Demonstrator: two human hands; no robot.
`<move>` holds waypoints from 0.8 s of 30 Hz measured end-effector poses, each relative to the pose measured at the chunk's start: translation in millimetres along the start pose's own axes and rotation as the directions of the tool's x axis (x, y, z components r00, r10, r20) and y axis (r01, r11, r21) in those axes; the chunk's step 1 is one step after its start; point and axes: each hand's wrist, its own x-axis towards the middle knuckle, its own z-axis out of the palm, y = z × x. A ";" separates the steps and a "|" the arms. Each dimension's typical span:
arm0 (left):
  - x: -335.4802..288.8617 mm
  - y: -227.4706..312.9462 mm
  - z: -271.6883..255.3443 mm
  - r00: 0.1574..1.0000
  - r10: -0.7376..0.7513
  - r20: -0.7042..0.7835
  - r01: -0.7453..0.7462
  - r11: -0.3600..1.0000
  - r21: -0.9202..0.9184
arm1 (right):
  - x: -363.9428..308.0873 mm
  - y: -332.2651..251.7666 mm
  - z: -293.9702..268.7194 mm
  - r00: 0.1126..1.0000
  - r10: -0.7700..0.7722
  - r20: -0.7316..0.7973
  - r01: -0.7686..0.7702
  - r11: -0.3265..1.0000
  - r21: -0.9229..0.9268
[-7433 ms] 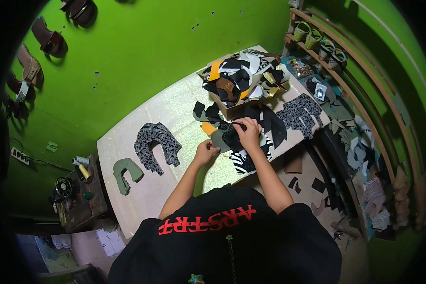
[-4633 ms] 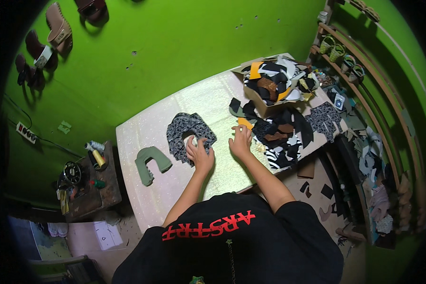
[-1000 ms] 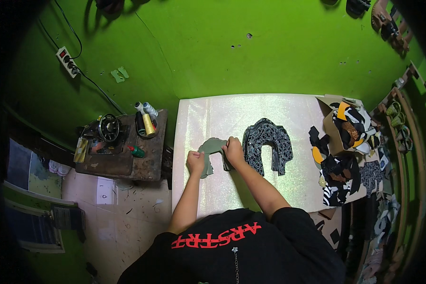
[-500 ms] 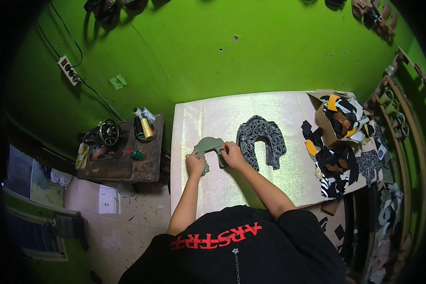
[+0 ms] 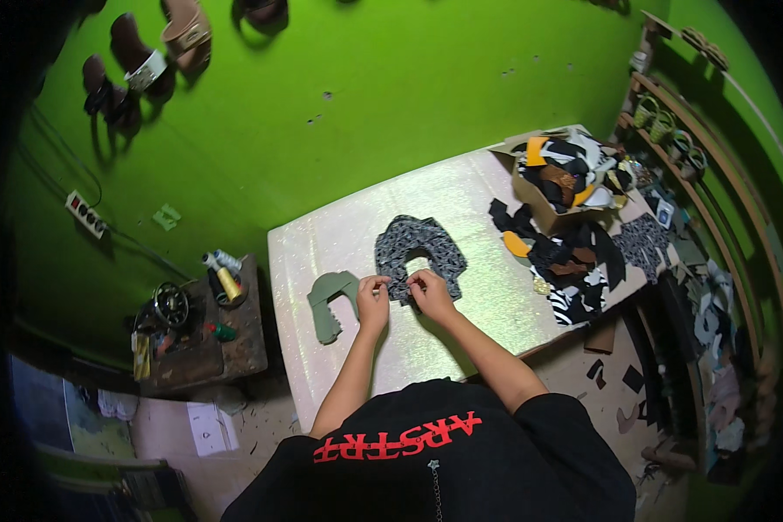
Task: Sorting and organizing various cut pieces of shoe material on a workspace.
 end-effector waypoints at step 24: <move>-22.3 94.9 265.5 0.838 -0.035 0.544 0.129 0.982 -0.136 | -13.8 72.2 -299.7 0.934 0.092 -0.345 -0.123 0.990 -0.070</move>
